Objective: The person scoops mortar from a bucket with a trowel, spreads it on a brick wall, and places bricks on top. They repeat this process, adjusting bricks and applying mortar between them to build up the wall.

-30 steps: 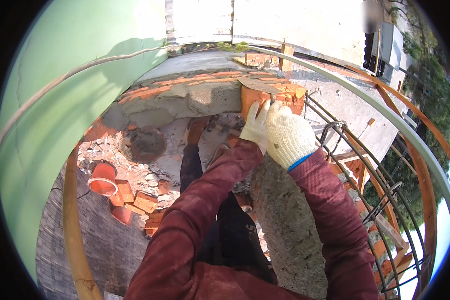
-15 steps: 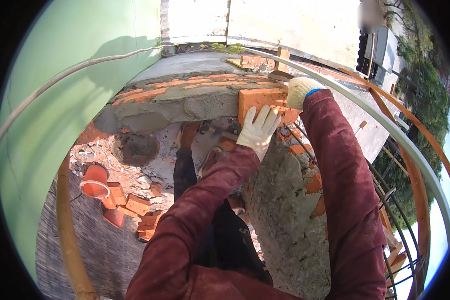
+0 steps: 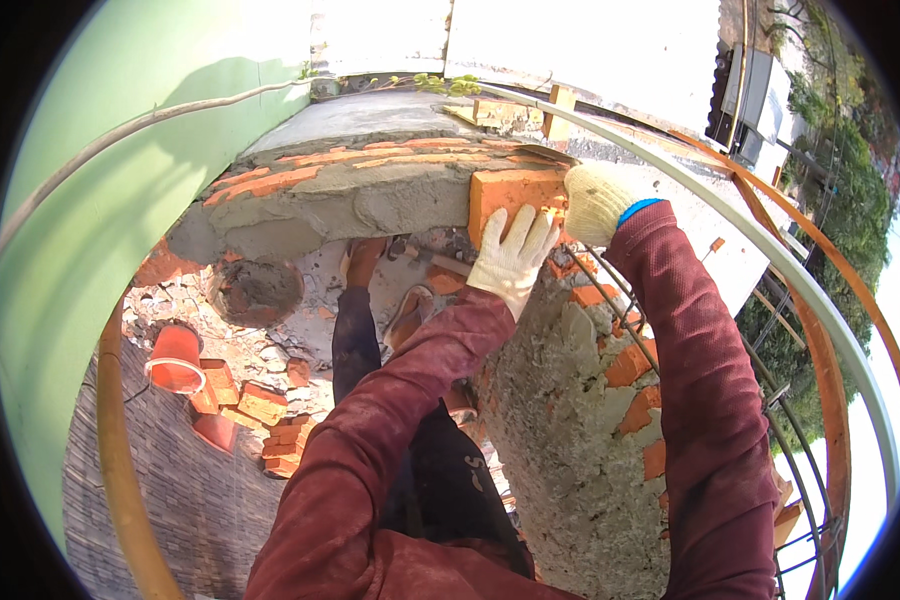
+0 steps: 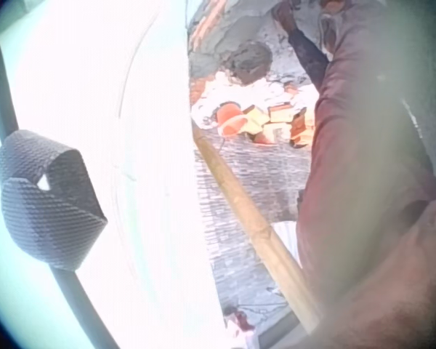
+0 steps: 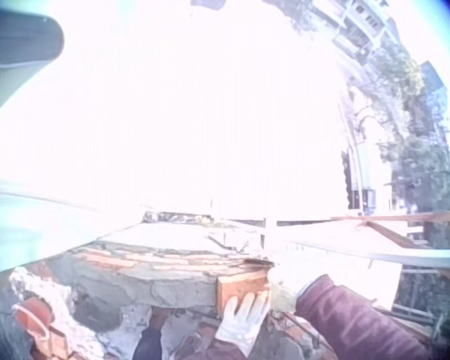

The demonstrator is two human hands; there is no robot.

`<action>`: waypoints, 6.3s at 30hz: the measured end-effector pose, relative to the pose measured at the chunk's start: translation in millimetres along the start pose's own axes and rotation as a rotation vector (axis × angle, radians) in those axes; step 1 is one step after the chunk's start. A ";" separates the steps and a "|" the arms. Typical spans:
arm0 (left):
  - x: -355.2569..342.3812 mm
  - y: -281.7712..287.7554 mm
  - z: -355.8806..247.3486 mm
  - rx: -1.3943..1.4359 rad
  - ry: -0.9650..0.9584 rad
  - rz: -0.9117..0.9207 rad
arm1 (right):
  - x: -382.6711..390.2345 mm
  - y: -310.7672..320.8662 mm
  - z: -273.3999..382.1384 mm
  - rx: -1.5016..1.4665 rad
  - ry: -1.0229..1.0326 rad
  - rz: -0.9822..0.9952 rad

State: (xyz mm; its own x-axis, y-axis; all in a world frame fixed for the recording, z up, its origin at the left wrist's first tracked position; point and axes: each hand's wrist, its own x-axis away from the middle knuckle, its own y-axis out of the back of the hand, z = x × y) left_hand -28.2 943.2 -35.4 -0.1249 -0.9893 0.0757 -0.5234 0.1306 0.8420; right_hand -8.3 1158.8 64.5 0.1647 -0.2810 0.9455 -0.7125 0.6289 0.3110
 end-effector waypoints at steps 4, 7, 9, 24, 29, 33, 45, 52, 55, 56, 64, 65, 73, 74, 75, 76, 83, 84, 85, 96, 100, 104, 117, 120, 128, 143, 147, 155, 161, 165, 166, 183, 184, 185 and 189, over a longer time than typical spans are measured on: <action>2.9 -5.4 -1.2 -0.060 0.017 0.018 | 10.9 -15.5 11.7 -0.076 0.053 -0.093; 2.4 8.2 -4.3 -0.068 -0.023 0.087 | 16.3 -58.8 1.1 -0.143 0.237 -0.402; 3.3 12.0 -0.6 -0.009 -0.011 0.111 | 44.1 -62.6 23.3 -0.103 0.258 -0.514; -2.3 22.7 -0.4 -0.057 -0.050 0.347 | 59.5 -7.7 60.9 -0.332 0.069 -0.193; 0.6 21.8 -0.7 -0.005 -0.057 0.263 | 98.3 -11.0 109.6 -0.406 0.065 -0.279; 3.2 6.2 11.8 0.069 -0.071 0.074 | 156.8 -34.3 121.0 -0.761 0.197 -0.506; -4.1 53.2 63.6 -0.074 -0.038 0.075 | 158.5 -222.4 149.0 -1.182 -0.282 -0.828; -4.1 52.2 63.7 -0.103 -0.059 0.062 | 126.0 -236.8 170.1 -1.333 -0.298 -0.878; -7.0 55.0 62.6 -0.106 -0.061 0.055 | 125.0 -234.1 169.4 -1.376 -0.307 -0.842; -9.8 52.1 62.5 -0.110 -0.075 0.016 | 121.1 -234.0 166.1 -1.367 -0.309 -0.829; -9.3 50.7 65.4 -0.151 -0.088 0.002 | 116.6 -234.6 164.3 -1.375 -0.313 -0.879; -7.5 50.8 64.7 -0.147 -0.086 0.002 | 116.5 -235.8 167.9 -1.337 -0.315 -0.943; -10.7 54.0 65.7 -0.142 -0.088 0.024 | 119.8 -231.7 177.8 -1.415 -0.321 -0.938; -10.8 53.5 66.2 -0.136 -0.093 0.026 | 118.7 -234.5 180.1 -1.418 -0.341 -0.946; -11.1 53.2 66.6 -0.129 -0.097 0.026 | 118.4 -236.0 181.5 -1.421 -0.361 -0.955; -11.2 53.2 66.9 -0.140 -0.096 0.029 | 113.4 -236.9 179.5 -1.388 -0.356 -0.955; -5.6 51.5 65.9 -0.141 -0.094 0.040 | 98.9 -252.6 185.3 -1.356 -0.415 -0.909; -2.9 51.5 65.6 -0.150 -0.090 0.037 | 101.6 -252.8 185.4 -1.337 -0.400 -0.920; 0.3 51.0 65.3 -0.159 -0.084 0.036 | 106.5 -252.6 185.1 -1.411 -0.413 -0.901; 266.2 74.7 67.2 0.361 0.352 0.264 | 167.3 -337.8 315.3 -2.405 -0.293 -0.163; 350.9 112.2 74.0 0.489 0.698 0.247 | 163.8 -348.6 329.3 -2.222 -0.192 -0.072; 393.2 111.8 80.0 0.489 0.836 0.191 | 160.5 -374.1 327.8 -1.878 -0.066 -0.215; 476.1 8.2 91.0 0.464 0.455 0.961 | 127.4 -341.5 293.9 -1.368 -0.092 -0.694; 459.7 35.5 106.9 0.545 0.382 0.601 | 112.9 -342.2 232.2 -0.825 -0.232 -0.772; 415.1 100.7 149.3 0.640 0.021 0.340 | 119.2 -228.2 106.4 0.235 -0.441 -0.829; 728.8 104.4 353.4 0.142 0.771 -1.503 | 43.5 -189.9 324.0 0.167 0.466 -0.406; 902.6 36.3 375.1 -0.022 1.219 -1.734 | 27.0 -193.5 347.4 -0.035 0.477 -0.446; 1022.6 -145.7 355.6 -0.200 2.000 -0.559 | 11.6 -198.2 363.4 -0.135 0.341 -0.406; 952.9 -48.5 435.3 -0.587 1.685 -0.076 | -10.3 -191.4 374.8 -0.365 0.348 -0.409; 954.8 -19.5 484.8 -0.295 1.692 0.115 | -25.1 -190.4 374.6 -0.393 0.443 -0.452; 950.1 -14.8 498.9 -0.290 1.677 0.146 | -22.1 -193.6 375.0 -0.425 0.443 -0.437; 978.4 -171.6 327.9 1.670 0.614 -1.330 | -44.8 -187.2 366.2 -0.381 0.430 -0.629; 955.7 -178.7 314.1 1.800 0.434 -1.492 | -43.9 -188.8 363.0 -0.399 0.440 -0.626; 927.9 -188.9 309.5 1.931 0.213 -1.639 | -39.1 -192.2 359.7 -0.419 0.444 -0.640; 857.5 -233.7 310.8 1.975 0.351 -1.884 | -20.7 -194.6 393.8 -0.444 0.481 -0.592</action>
State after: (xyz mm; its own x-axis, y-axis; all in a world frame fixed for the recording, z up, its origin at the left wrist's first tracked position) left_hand -275.0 84.8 -333.2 0.8735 -0.1417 0.4658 0.3255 -0.5414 -0.7752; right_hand -141.7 756.7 -53.6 0.7633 -0.3776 0.5242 -0.1051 0.7280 0.6774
